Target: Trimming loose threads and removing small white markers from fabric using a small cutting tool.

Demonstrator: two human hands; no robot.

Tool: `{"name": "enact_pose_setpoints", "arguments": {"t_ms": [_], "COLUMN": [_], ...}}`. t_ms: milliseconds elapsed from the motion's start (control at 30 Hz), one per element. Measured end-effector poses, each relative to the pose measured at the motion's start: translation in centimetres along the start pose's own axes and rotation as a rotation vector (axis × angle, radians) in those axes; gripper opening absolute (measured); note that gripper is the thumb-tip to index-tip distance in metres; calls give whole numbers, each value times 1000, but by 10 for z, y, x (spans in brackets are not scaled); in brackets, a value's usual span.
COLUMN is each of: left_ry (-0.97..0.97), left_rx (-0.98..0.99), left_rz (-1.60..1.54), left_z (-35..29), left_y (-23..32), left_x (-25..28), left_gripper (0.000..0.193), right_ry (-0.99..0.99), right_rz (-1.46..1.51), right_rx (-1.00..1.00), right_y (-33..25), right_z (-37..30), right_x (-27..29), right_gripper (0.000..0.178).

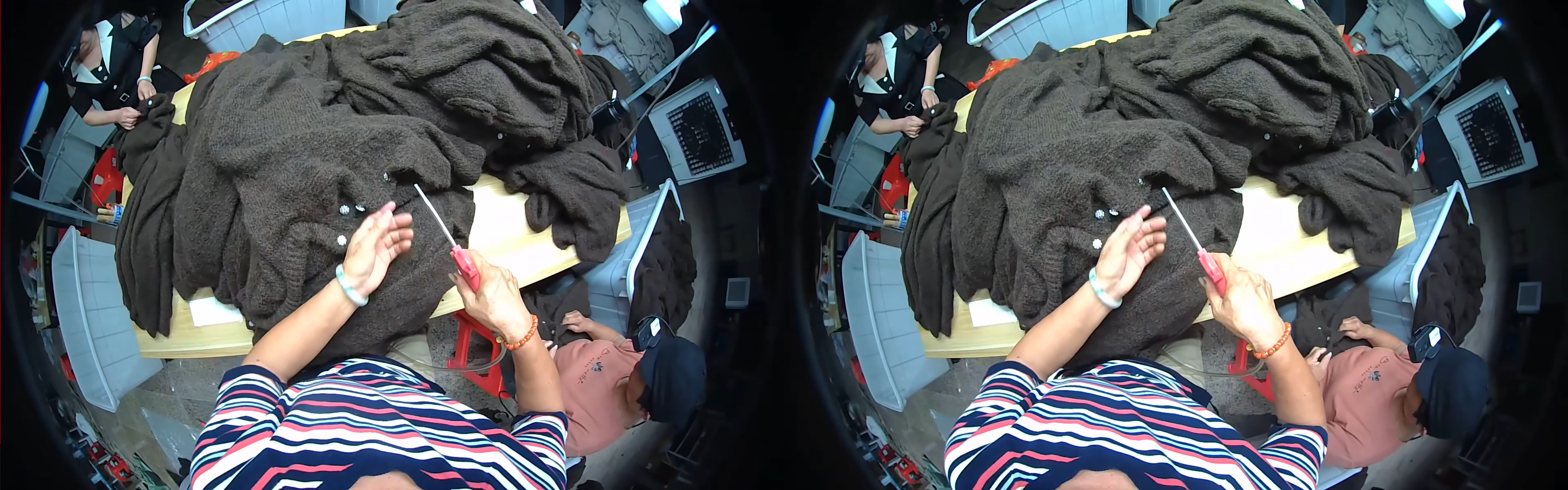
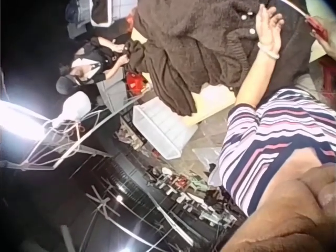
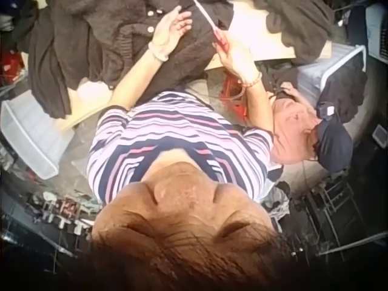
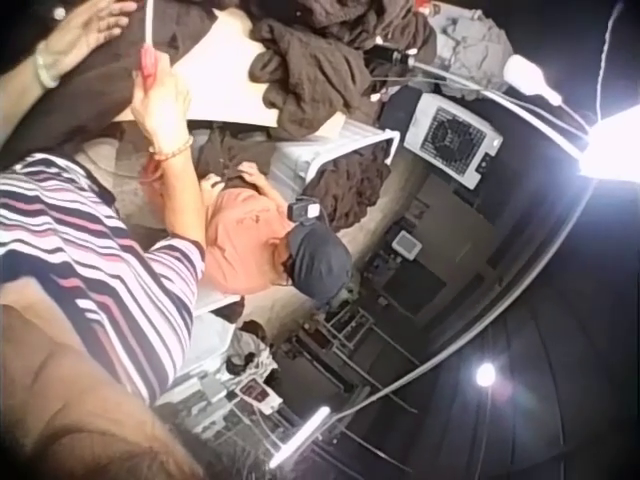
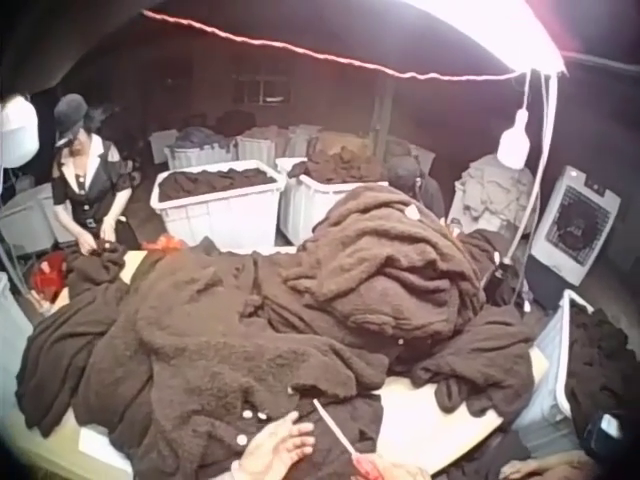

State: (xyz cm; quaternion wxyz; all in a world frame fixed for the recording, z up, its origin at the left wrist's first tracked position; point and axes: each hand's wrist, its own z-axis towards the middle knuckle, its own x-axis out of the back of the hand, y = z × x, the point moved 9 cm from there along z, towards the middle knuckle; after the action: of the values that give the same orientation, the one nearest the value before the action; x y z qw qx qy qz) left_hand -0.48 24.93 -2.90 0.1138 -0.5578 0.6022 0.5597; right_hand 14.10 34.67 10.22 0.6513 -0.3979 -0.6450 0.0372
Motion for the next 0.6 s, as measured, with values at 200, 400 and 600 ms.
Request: {"name": "enact_pose_setpoints", "arguments": {"t_ms": [200,400,600], "left_ry": [46,384,280], "left_rx": [-46,-376,-546], "left_rz": [-340,-146,29], "left_z": [33,40,19], "left_y": [7,50,76], "left_x": [-9,4,-20], "left_gripper": [29,15,13], "right_ry": [-18,8,-53], "right_rz": [4,69,33], "right_rx": [-43,46,96], "right_y": [-6,-3,-6], "right_z": [-13,-14,3], "right_x": [-3,3,15], "right_gripper": [32,34,33]}}
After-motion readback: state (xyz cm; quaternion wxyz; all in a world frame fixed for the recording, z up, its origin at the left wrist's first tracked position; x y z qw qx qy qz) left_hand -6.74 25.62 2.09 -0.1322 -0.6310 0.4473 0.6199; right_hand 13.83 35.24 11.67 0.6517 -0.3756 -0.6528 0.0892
